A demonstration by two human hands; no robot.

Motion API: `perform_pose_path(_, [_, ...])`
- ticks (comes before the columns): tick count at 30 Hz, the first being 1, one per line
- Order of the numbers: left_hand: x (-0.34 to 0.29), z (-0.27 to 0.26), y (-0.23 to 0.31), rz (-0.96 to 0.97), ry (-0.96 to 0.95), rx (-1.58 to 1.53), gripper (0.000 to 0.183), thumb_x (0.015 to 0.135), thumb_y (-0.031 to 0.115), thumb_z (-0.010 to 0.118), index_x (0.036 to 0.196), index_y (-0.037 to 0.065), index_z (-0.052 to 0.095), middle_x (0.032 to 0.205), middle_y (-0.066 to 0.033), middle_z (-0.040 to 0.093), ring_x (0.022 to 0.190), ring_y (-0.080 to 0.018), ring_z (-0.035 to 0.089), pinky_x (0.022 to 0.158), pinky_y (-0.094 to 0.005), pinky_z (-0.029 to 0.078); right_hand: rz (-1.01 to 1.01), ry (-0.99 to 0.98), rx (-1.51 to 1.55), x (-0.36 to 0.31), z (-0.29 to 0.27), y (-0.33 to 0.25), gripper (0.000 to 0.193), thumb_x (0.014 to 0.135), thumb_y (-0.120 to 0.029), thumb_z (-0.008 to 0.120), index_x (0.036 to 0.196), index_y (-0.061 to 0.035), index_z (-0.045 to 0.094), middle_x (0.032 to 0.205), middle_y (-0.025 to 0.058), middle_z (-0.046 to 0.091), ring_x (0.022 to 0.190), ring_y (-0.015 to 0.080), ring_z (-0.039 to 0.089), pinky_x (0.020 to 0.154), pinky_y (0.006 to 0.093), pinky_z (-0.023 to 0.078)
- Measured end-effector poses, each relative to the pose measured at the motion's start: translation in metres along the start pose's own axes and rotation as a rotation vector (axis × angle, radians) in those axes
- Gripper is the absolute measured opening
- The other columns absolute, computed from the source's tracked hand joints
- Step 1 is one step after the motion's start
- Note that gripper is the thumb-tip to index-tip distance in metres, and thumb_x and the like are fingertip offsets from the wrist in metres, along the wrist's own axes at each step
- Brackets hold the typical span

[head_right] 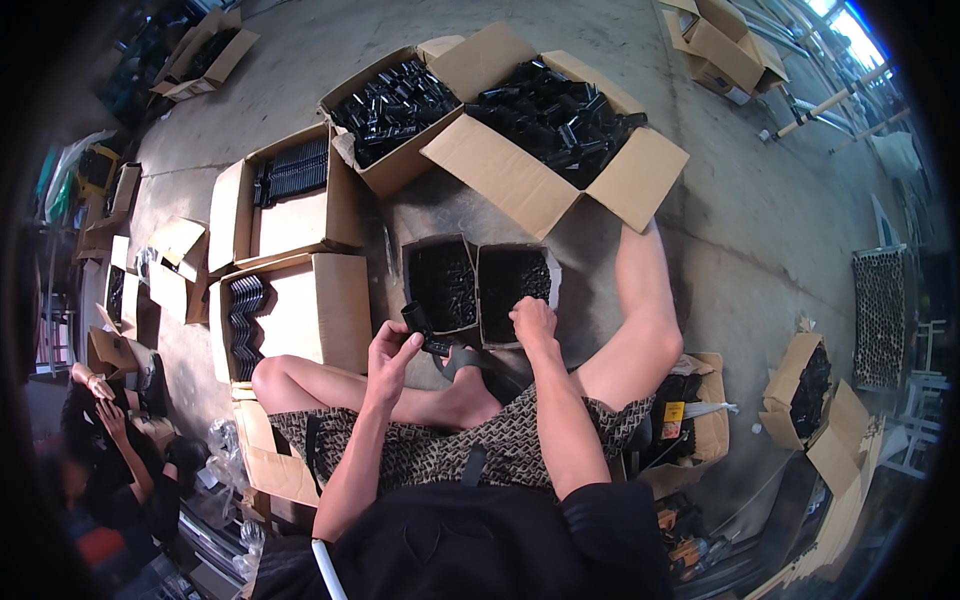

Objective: The person picks up black plastic components from small containers on the floor and places them into organized rows within larger cardboard boxes.

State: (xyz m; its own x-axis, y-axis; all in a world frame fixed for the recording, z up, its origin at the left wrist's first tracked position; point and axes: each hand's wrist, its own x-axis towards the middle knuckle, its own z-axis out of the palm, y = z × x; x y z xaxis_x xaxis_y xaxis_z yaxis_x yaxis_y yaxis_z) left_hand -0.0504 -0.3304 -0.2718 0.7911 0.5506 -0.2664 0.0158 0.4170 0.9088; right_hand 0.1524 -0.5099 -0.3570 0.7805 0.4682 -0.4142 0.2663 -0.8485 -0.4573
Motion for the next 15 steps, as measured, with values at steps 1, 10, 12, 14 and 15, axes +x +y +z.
perform_pose_path(1, [0.0,0.0,-0.001,0.019,0.012,0.008,0.021,0.093,0.009,0.074,0.107,0.002,0.06,0.101,-0.0026,0.065,0.093,-0.0077,0.059,0.086,-0.0245,0.047,-0.012,0.039,-0.012,0.0,-0.003,-0.005,0.021,0.09,-0.016,0.069,0.105,-0.0048,0.077,0.09,0.021,0.074,0.089,0.0323,0.073,0.081,0.0424,0.057])
perform_pose_path(10, [0.004,0.001,-0.008,0.113,0.141,0.341,0.033,0.086,0.015,0.081,0.107,-0.005,0.065,0.1,-0.0073,0.068,0.093,-0.012,0.062,0.085,-0.0275,0.05,-0.343,-0.152,0.88,-0.058,-0.05,-0.1,0.021,0.092,-0.008,0.067,0.109,0.0024,0.071,0.095,0.0122,0.076,0.086,0.0124,0.071,0.078,0.028,0.057])
perform_pose_path(12, [0.003,0.005,-0.007,0.126,0.16,0.362,0.034,0.086,0.016,0.081,0.108,-0.005,0.065,0.1,-0.0087,0.068,0.093,-0.013,0.062,0.085,-0.0285,0.051,-0.335,-0.15,0.774,-0.07,-0.059,-0.118,0.021,0.09,-0.008,0.069,0.108,0.0037,0.068,0.094,0.012,0.075,0.087,0.0138,0.071,0.079,0.0283,0.056])
perform_pose_path(14, [0.003,0.006,-0.008,0.137,0.181,0.409,0.034,0.086,0.016,0.081,0.108,-0.005,0.065,0.1,-0.0093,0.069,0.094,-0.0141,0.063,0.085,-0.0289,0.051,-0.301,-0.203,0.769,-0.079,-0.064,-0.127,0.024,0.09,-0.01,0.071,0.109,0.0036,0.067,0.095,0.0134,0.075,0.086,0.015,0.072,0.079,0.0297,0.056])
perform_pose_path(15, [0.003,0.006,-0.008,0.143,0.193,0.432,0.034,0.086,0.016,0.081,0.108,-0.005,0.065,0.1,-0.0096,0.069,0.094,-0.0147,0.063,0.085,-0.0291,0.051,-0.317,-0.178,0.801,-0.08,-0.063,-0.126,0.021,0.09,-0.008,0.07,0.107,0.004,0.067,0.093,0.0137,0.075,0.076,0.014,0.069,0.07,0.0295,0.055])
